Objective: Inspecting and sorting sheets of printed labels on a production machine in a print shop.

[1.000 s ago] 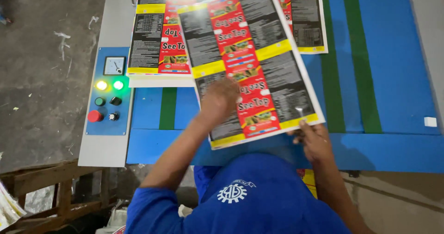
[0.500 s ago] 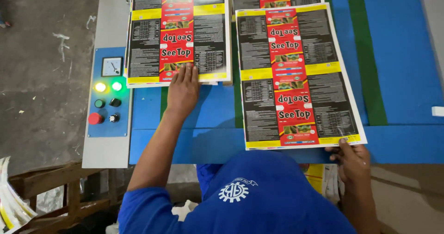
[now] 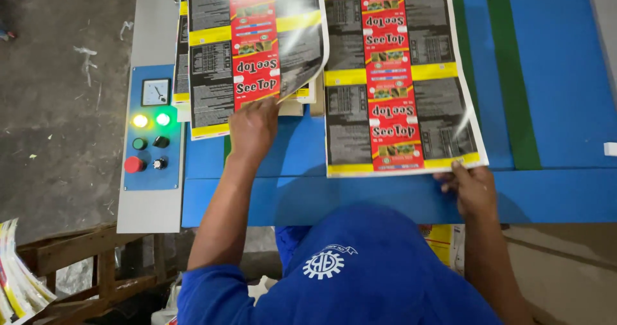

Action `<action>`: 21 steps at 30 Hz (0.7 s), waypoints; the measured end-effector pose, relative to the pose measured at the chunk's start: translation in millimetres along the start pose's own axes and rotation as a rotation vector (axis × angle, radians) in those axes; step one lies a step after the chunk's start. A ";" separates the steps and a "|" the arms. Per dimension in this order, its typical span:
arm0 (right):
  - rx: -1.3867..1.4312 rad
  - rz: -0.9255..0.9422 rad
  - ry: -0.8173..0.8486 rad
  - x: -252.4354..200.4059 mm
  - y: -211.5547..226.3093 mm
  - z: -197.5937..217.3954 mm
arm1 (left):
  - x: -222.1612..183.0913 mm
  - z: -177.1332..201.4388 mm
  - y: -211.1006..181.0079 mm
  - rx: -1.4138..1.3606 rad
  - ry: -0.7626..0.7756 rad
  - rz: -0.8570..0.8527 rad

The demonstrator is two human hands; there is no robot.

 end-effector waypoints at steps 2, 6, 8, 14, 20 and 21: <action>0.028 0.036 0.028 17.4 17.6 -16.3 | -0.1 0.9 -1.7 -0.009 0.007 0.020; 0.108 0.082 0.092 33.3 32.6 -29.8 | -2.8 15.7 -12.1 -0.055 0.000 0.050; 0.100 0.069 0.079 31.1 21.3 -25.8 | -14.6 21.4 -21.3 -0.103 -0.033 0.024; -0.021 -0.049 0.151 2.7 10.9 -66.7 | -48.6 -9.7 -79.9 -0.326 -0.114 -0.210; -0.067 -0.016 0.393 -15.2 9.5 -134.8 | -68.5 -59.6 -162.4 -0.388 0.033 -0.332; 0.081 -0.020 0.387 -2.3 -9.0 -128.6 | -70.8 -57.9 -175.8 -0.394 0.040 -0.400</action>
Point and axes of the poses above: each hand's wrist, its own x-axis towards the middle knuckle, its own z-axis out of the back of the hand, y = z × x, the point moved 8 cm from there along x, towards the middle knuckle, and after that the axes turned 5 degrees about y, right-handed, at the moved point
